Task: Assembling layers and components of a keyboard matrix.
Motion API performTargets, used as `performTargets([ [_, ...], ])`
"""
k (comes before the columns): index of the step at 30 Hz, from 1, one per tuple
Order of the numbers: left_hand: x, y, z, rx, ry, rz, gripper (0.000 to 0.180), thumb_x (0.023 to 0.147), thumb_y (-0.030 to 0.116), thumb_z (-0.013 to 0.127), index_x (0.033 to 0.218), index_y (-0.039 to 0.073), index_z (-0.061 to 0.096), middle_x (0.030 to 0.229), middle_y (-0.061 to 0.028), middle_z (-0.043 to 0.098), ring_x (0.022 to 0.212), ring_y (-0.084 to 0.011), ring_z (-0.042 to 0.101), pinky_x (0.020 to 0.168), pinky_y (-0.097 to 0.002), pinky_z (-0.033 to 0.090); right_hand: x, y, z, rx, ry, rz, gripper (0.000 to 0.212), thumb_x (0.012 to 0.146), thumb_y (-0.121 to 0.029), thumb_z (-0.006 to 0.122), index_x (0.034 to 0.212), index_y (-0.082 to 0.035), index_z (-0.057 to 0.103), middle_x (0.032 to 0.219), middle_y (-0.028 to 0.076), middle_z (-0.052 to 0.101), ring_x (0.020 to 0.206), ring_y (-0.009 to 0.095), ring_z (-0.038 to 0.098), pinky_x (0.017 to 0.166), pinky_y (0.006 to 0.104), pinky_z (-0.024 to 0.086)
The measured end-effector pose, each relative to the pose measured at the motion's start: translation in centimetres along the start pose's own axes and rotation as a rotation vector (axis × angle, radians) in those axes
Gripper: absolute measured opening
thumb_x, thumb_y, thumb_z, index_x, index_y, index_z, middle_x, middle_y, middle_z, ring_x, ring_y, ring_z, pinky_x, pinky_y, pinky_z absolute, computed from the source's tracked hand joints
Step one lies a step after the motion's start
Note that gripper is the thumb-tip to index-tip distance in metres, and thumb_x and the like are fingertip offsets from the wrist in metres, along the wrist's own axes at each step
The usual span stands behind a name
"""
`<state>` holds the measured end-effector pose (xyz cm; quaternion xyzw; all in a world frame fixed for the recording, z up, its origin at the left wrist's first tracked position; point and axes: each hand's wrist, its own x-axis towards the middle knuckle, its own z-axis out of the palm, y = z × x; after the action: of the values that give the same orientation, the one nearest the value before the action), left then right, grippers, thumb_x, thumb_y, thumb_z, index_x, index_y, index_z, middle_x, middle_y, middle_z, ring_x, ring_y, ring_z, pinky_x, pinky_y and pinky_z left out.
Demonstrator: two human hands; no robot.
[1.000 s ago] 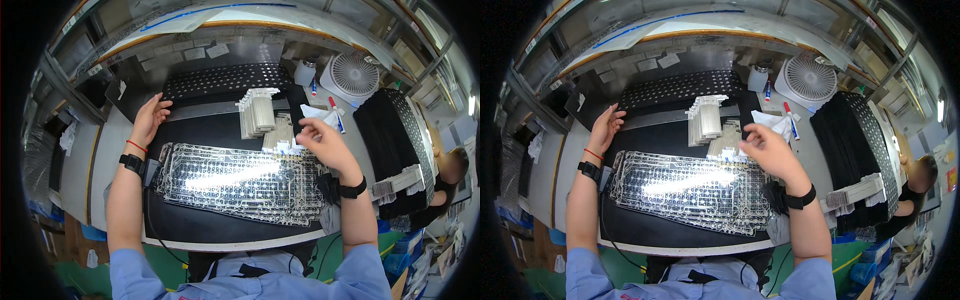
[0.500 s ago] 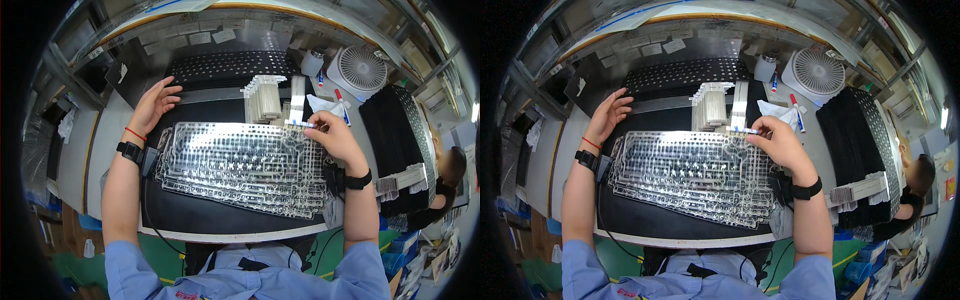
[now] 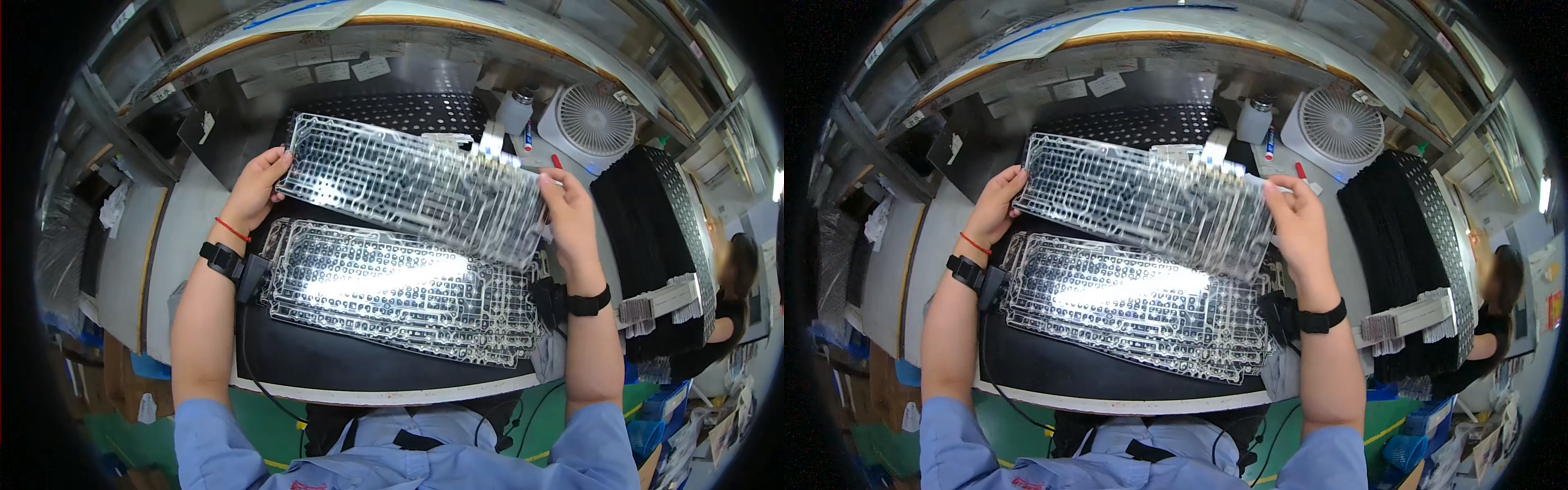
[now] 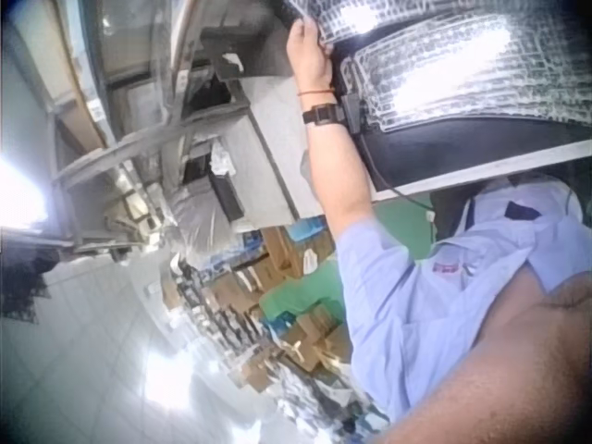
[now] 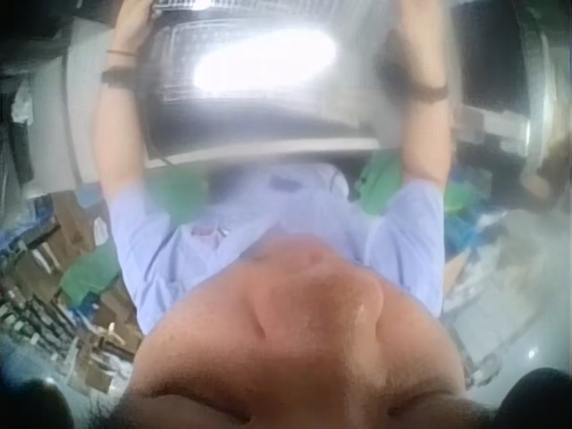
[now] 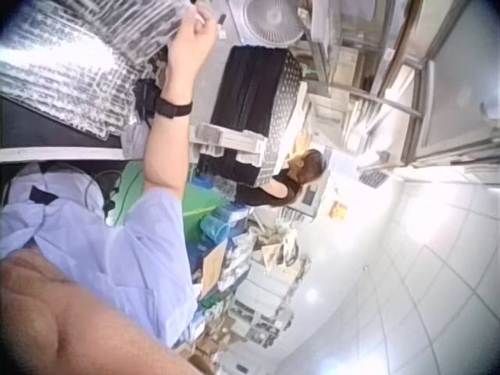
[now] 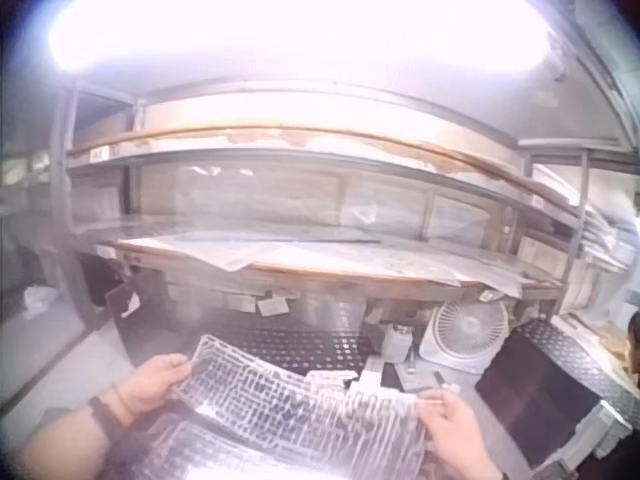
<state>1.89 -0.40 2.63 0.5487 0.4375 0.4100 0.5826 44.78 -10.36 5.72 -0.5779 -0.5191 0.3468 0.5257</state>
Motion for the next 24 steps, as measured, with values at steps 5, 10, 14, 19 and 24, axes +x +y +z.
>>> performTargets([
  [5,0.1,-0.3,-0.2,-0.141,0.023,0.052,0.018,0.099,0.025,0.051,0.103,0.01,0.06,0.079,0.0081,0.059,0.062,0.001,0.05,0.051,-0.0154,0.037,0.4,0.9,-0.3,0.212,0.008,-0.021,0.016,0.097,-0.018,0.055,0.1,-0.002,0.061,0.078,-0.004,0.06,0.062,0.001,0.048,0.056,0.0184,0.035],
  [10,-0.1,-0.2,-0.3,-0.159,0.024,0.067,0.021,0.098,0.023,0.051,0.107,0.007,0.06,0.089,0.0036,0.064,0.075,-0.0027,0.059,0.063,-0.0183,0.045,0.3,0.7,0.0,0.238,0.056,-0.055,0.015,0.097,-0.016,0.055,0.098,-0.002,0.061,0.08,-0.002,0.062,0.065,0.001,0.052,0.057,0.0173,0.038],
  [14,0.1,-0.3,-0.2,-0.202,0.037,0.082,0.021,0.098,0.021,0.053,0.109,0.005,0.06,0.096,0.0011,0.066,0.084,-0.0044,0.061,0.072,-0.0197,0.047,0.4,0.6,0.0,0.301,0.064,-0.094,0.015,0.097,-0.015,0.055,0.098,-0.001,0.061,0.081,-0.002,0.062,0.064,0.001,0.052,0.056,0.0172,0.038],
  [19,-0.1,0.3,0.9,-0.214,0.104,0.085,0.019,0.098,0.02,0.053,0.108,0.006,0.06,0.083,0.0043,0.062,0.072,-0.0022,0.057,0.064,-0.0176,0.044,0.1,0.6,-0.8,0.299,0.042,-0.069,0.015,0.097,-0.015,0.055,0.097,-0.001,0.061,0.077,-0.004,0.061,0.061,0.0,0.05,0.054,0.0167,0.037],
  [24,-0.2,-0.2,-0.4,-0.15,0.053,0.103,0.014,0.098,0.022,0.052,0.101,0.009,0.059,0.057,0.01,0.035,0.049,-0.0024,0.031,0.047,-0.0183,0.025,-0.1,0.1,-0.2,0.306,0.062,-0.105,0.016,0.097,-0.017,0.057,0.099,-0.002,0.06,0.067,-0.005,0.056,0.053,0.0,0.045,0.049,0.0172,0.034],
])
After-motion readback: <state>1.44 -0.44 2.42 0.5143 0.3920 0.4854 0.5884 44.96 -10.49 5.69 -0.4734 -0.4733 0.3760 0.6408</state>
